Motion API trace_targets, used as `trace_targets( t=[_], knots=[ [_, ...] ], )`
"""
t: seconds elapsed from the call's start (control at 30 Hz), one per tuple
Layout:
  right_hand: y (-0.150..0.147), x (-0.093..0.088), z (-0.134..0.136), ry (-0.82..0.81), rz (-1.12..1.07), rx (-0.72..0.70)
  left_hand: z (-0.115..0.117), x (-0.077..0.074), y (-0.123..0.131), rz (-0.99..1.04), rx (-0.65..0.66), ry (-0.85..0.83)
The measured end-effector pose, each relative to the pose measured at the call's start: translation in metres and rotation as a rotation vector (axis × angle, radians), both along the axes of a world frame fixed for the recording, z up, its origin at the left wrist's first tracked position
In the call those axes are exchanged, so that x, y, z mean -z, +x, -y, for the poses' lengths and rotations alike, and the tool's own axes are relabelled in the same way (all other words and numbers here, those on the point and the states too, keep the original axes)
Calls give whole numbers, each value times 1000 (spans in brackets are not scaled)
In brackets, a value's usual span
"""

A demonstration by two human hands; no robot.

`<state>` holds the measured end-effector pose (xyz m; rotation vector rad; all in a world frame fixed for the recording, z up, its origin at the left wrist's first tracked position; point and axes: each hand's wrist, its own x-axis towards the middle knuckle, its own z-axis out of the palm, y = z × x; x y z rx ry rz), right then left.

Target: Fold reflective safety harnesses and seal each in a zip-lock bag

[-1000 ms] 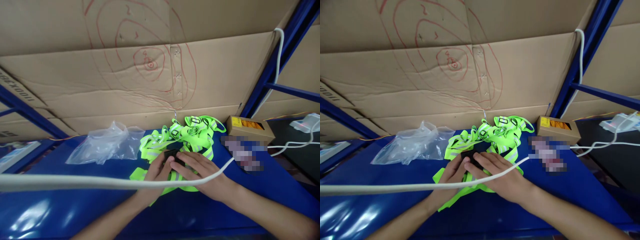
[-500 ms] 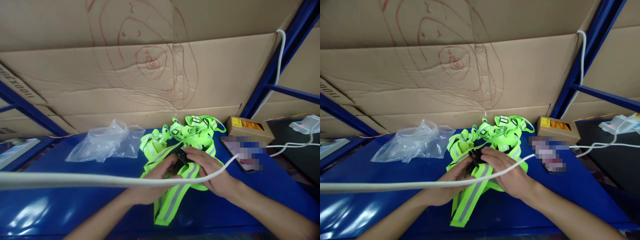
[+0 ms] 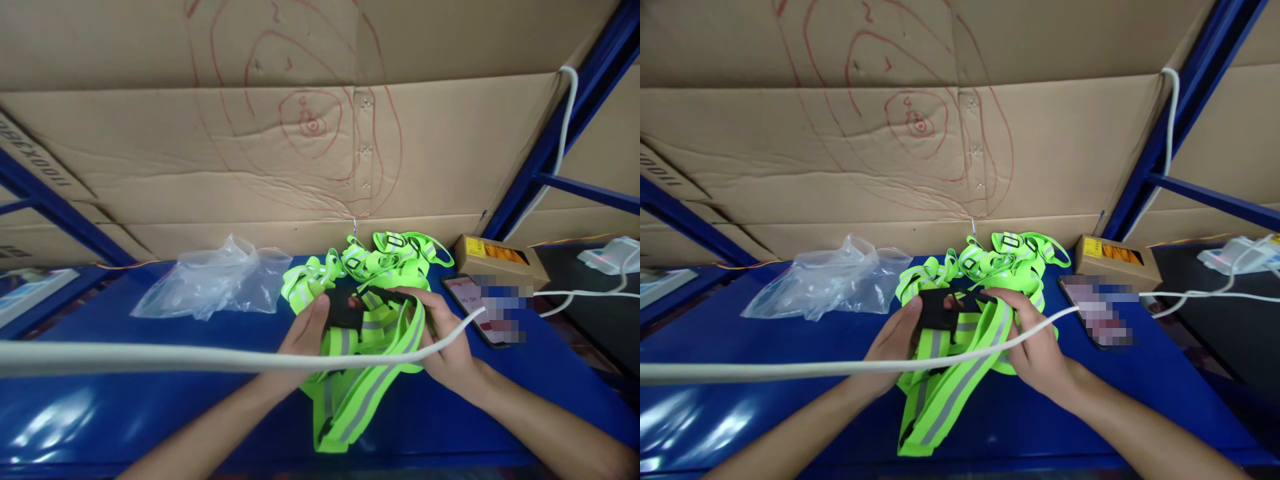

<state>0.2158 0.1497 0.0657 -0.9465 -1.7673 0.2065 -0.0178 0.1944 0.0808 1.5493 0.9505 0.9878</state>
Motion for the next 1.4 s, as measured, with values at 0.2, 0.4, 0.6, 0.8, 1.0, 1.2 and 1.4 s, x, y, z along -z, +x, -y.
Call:
trace_targets(
  t=[0.2, 0.4, 0.6, 0.8, 1.0, 1.2, 1.4],
  knots=[
    [-2, 1, 1, -112, -93, -89, 7, -15, -8, -361, 95, 319],
    [-3, 5, 1, -209, -137, -119, 5, -7, -14, -529, 88, 550],
    [-2, 0, 2, -170, -92, -95, 0, -5, -15, -516, 65, 562],
    [-5, -3, 3, -144, -10, -83, 4, -12, -15, -570, 83, 544],
    [-12, -7, 0, -182, 148, -252, 6, -10, -10, -592, 131, 485],
    [-13, -7, -1, -149, 246, -355, 8, -18, -11, -534, 305, 627],
    [-16, -18, 10, -216, 192, -330, 8, -28, -34, -298, 238, 815]
  ],
)
